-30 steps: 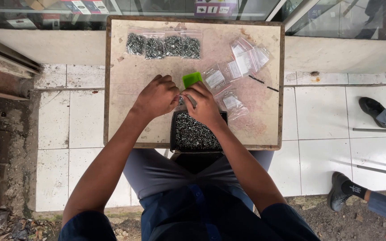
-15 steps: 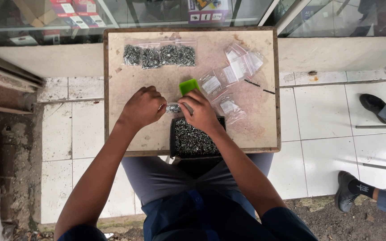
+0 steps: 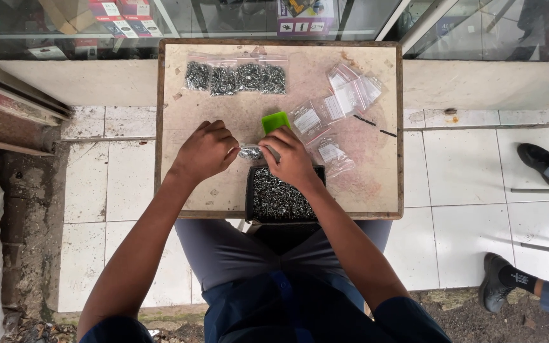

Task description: Sorting small screws from a tray into a small green container and then into individual plastic bags.

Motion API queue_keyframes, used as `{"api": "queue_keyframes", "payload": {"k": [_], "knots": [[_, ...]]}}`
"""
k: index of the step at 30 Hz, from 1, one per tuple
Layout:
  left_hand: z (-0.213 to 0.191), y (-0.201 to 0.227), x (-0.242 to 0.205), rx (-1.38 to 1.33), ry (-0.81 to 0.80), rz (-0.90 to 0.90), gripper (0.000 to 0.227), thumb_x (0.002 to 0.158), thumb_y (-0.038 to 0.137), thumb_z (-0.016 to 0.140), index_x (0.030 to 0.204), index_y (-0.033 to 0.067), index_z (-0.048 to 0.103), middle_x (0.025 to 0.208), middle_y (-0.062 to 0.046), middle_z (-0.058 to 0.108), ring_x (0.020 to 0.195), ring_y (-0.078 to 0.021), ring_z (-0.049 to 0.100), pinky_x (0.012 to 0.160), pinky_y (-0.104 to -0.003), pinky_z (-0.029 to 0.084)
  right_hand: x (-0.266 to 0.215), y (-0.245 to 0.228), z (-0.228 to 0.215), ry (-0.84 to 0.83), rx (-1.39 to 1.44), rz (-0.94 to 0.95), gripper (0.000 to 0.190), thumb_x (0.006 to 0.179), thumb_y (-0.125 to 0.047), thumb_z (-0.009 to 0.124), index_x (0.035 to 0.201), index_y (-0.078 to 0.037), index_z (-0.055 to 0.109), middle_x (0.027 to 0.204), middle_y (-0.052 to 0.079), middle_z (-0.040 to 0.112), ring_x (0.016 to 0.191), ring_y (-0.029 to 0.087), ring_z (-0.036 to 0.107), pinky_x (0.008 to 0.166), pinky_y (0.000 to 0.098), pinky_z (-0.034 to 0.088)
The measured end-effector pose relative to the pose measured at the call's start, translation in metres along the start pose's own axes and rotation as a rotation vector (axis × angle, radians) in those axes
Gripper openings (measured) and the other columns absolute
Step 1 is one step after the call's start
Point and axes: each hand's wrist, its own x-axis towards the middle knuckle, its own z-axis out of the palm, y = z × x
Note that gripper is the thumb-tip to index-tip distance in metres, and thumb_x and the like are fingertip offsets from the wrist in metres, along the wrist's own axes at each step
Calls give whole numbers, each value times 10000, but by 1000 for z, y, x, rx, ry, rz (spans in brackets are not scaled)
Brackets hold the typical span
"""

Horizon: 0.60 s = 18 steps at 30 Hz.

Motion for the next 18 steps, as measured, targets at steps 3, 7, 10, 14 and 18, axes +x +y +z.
{"api": "queue_keyframes", "payload": {"k": [3,7,10,14,18], "knots": [[5,-3,-6,-3,13,-11,71,869,134,803,806,108,786,733,-51,717,855,-206,695,787,-348,595,4,-6,-6,-4,9,14,128,967,66,713,1001,-58,709,900,51,594,879,273,650,785,423,575],[15,-5,-9,-34,14,-17,61,862,108,801,804,98,786,732,-57,720,850,-213,697,783,-351,597,0,-1,-2,-17,-27,3,119,963,30,729,1015,-78,725,914,36,608,896,259,656,806,406,581],[13,-4,-7,-50,8,-38,66,855,96,809,793,95,788,714,-52,721,822,-203,696,776,-343,598,1,-4,-4,-28,-8,13,113,989,40,700,1025,-67,706,912,51,592,891,277,649,787,430,576],[2,2,0,-40,-34,-89,23,852,118,821,835,106,812,749,-46,740,844,-201,705,789,-357,605,0,0,-2,-32,-13,12,118,986,33,704,1027,-77,716,926,42,594,898,264,647,790,421,577],[-4,17,13,-94,13,-58,37,833,138,856,845,122,825,762,-39,754,852,-207,716,775,-369,609,6,-8,-6,-39,-20,-2,128,978,54,704,1025,-66,708,921,47,587,893,266,646,776,432,573]]}}
